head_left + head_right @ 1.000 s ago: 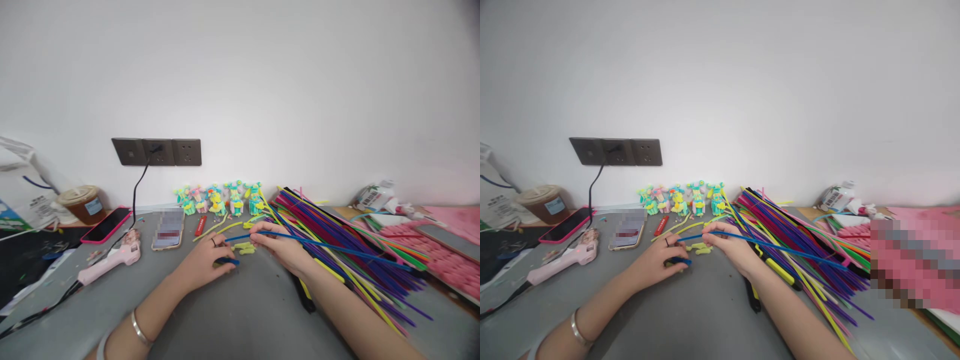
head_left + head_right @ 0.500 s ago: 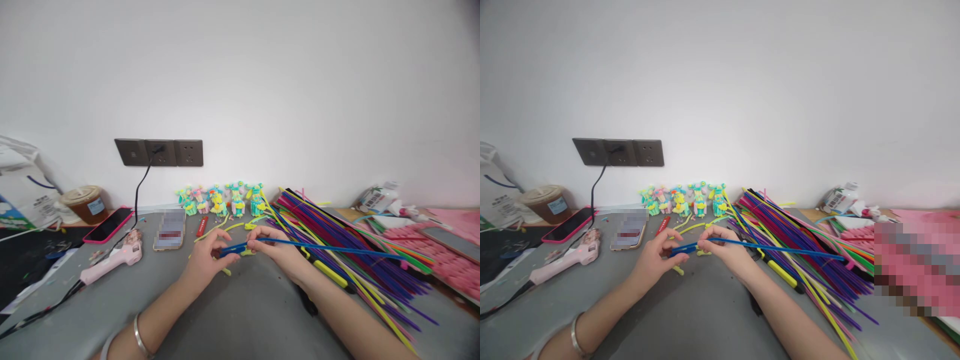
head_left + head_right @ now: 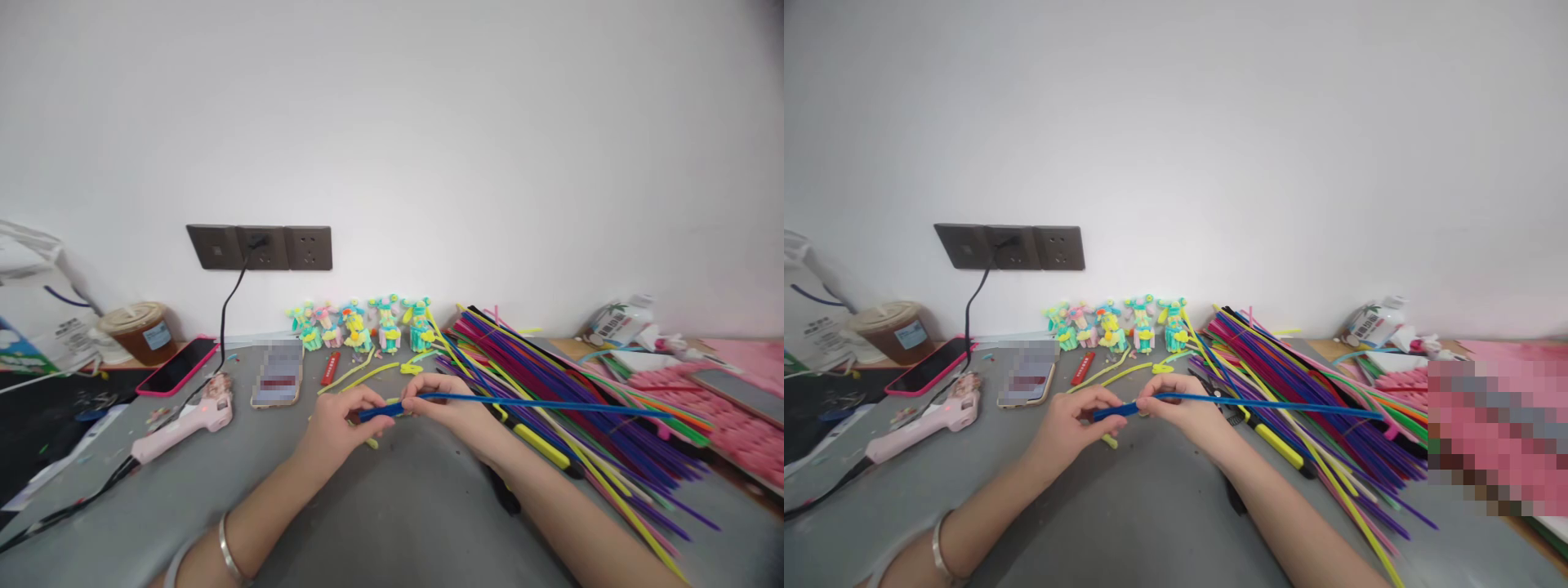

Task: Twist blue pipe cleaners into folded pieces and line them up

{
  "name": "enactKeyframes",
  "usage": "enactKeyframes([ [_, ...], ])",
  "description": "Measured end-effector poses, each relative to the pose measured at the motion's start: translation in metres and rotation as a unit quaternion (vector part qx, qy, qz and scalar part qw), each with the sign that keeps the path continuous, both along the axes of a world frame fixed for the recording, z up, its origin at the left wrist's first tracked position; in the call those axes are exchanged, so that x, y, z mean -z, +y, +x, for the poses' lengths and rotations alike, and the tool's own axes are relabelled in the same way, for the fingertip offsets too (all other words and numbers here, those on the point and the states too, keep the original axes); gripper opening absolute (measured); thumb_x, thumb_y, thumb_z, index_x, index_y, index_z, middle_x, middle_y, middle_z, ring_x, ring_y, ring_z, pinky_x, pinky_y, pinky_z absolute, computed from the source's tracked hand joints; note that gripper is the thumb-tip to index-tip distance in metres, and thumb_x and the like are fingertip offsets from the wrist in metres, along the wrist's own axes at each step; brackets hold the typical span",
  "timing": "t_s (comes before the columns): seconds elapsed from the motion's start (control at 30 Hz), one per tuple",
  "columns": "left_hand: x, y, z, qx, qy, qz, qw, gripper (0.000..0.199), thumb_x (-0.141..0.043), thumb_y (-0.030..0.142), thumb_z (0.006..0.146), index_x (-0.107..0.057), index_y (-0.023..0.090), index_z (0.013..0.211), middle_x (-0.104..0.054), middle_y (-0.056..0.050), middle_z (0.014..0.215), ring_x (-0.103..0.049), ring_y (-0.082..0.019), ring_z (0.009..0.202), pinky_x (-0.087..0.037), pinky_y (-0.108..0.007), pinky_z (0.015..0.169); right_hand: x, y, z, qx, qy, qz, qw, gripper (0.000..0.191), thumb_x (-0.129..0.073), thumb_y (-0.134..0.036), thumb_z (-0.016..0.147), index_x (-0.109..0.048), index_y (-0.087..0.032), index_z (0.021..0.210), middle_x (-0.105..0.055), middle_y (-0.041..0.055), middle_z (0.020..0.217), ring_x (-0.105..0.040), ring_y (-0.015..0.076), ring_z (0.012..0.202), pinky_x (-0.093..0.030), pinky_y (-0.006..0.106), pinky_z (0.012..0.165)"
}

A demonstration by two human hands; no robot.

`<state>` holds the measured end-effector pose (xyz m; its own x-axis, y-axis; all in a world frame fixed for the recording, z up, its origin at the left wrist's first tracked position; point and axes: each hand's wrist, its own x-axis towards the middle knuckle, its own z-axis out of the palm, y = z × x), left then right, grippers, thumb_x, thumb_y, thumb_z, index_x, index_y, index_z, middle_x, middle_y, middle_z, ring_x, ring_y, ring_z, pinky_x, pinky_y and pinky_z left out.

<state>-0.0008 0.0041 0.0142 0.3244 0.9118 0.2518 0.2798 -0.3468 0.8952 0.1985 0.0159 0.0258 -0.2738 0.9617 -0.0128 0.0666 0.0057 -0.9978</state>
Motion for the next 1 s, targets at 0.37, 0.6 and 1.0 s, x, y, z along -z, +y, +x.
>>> enactKeyframes([
  [0.37,0.002,0.001,0.000,0.025,-0.106,-0.070,0.992,0.019,-0.070,0.033,0.077,-0.069,0.015,0.076,-0.073,-0.003,0.066,-0.070,-0.016,0.058,-0.061,-0.028,0.059,-0.003,-0.001,0.010,-0.075,-0.010,0.002,0.997,0.020,-0.078,-0.033,0.070,-0.068,-0.017,0.078,-0.071,0.0022,0.072,-0.064,0.0158,0.069,-0.049,0.028,0.068],
  [0.6,-0.001,-0.001,0.000,0.038,-0.103,-0.075,0.991,0.019,-0.071,0.033,0.076,-0.070,0.014,0.075,-0.072,-0.002,0.063,-0.069,-0.015,0.058,-0.061,-0.028,0.061,-0.004,-0.002,0.012,-0.103,-0.003,-0.004,0.995,0.021,-0.080,-0.032,0.068,-0.069,-0.018,0.079,-0.072,0.0021,0.077,-0.066,0.0166,0.072,-0.051,0.028,0.071],
  [1.0,-0.003,-0.001,-0.002,0.081,-0.072,-0.054,0.993,0.029,-0.071,0.044,0.076,-0.073,0.015,0.077,-0.074,-0.005,0.066,-0.070,-0.017,0.059,-0.060,-0.028,0.060,-0.006,-0.005,0.015,-0.188,0.013,-0.019,0.982,0.016,-0.076,-0.030,0.073,-0.069,-0.016,0.076,-0.069,0.0022,0.072,-0.064,0.0144,0.067,-0.052,0.026,0.068],
])
